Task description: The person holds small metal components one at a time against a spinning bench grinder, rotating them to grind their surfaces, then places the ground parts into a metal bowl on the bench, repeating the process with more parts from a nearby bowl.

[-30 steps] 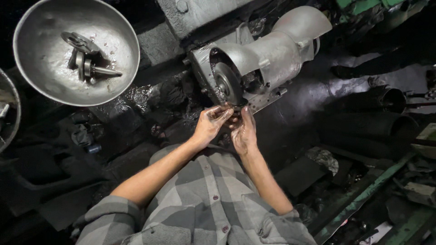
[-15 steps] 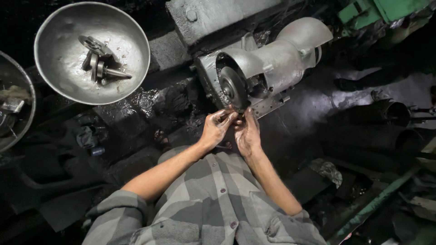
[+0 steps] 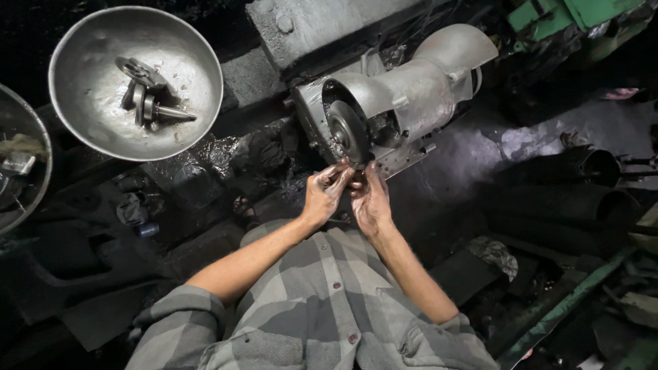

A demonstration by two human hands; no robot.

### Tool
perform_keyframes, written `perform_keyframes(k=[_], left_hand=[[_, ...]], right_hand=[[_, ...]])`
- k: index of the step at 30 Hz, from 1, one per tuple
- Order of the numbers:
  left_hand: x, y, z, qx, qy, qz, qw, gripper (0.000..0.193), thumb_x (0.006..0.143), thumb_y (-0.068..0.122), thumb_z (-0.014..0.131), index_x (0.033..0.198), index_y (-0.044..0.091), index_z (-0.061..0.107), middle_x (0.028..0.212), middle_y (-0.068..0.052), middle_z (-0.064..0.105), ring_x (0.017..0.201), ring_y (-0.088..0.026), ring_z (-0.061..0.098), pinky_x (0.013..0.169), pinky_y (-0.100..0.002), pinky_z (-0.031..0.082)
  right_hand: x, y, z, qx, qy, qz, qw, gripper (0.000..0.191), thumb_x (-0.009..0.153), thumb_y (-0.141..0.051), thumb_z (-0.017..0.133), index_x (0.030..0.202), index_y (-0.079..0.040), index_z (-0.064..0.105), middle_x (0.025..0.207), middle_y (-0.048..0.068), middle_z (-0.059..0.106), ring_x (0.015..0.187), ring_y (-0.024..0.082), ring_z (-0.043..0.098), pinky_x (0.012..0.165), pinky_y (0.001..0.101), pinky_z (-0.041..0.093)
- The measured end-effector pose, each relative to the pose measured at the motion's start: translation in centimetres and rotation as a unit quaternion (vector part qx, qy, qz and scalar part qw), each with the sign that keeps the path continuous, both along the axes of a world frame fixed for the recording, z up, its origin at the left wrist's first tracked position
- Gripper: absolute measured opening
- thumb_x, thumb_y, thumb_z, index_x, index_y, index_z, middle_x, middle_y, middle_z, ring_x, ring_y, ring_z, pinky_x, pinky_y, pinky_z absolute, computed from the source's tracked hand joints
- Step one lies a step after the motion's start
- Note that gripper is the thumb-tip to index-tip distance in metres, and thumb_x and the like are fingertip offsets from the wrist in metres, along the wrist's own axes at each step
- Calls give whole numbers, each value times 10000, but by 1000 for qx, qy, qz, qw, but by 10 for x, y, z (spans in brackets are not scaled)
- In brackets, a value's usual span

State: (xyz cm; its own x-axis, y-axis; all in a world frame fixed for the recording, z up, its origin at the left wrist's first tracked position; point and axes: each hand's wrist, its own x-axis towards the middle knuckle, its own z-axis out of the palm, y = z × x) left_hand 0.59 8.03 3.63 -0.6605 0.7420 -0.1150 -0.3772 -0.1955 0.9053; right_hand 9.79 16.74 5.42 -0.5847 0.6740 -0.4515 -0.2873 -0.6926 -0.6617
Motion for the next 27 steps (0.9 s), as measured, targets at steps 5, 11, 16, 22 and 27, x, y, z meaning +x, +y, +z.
perform_keyframes(k=[5,11,16,22,27], left_hand=[[-2,-1,0,-19,63,1,998,196,994,94,695,1126,-48,725,931,-63,772,815,-111,751,707,-239,591],[-3,-5,8,-8,39,-7,999,197,996,97,693,1126,-48,726,953,-69,782,826,-122,759,722,-242,595],[-5,-5,9,1,9,-12,1000,208,991,97,692,1142,-43,722,963,-60,770,823,-117,747,718,-242,599],[-8,-4,10,4,25,-18,1000,192,980,96,726,1105,-49,737,934,-50,766,815,-90,733,709,-236,589],[-29,-19,29,-110,170,-119,972,229,937,184,820,1056,-10,792,780,-106,753,642,-130,656,579,-278,511]], right_hand=[[0,-2,2,-9,13,13,1000,313,1025,-350,654,1172,-75,683,1053,14,729,786,60,591,657,199,453],[0,-4,5,1,6,15,1000,326,1026,-354,647,1186,-72,684,1074,9,734,786,52,592,653,193,452],[-1,-7,3,10,14,15,1000,370,1033,-378,638,1209,-56,688,1084,10,729,798,48,601,660,194,457],[-3,-12,6,21,30,-2,999,444,1021,-397,623,1202,3,688,1113,84,741,937,143,674,823,285,534],[10,-20,7,-17,36,-2,999,484,1012,-430,608,1186,18,663,1103,137,736,983,250,694,849,380,533]])
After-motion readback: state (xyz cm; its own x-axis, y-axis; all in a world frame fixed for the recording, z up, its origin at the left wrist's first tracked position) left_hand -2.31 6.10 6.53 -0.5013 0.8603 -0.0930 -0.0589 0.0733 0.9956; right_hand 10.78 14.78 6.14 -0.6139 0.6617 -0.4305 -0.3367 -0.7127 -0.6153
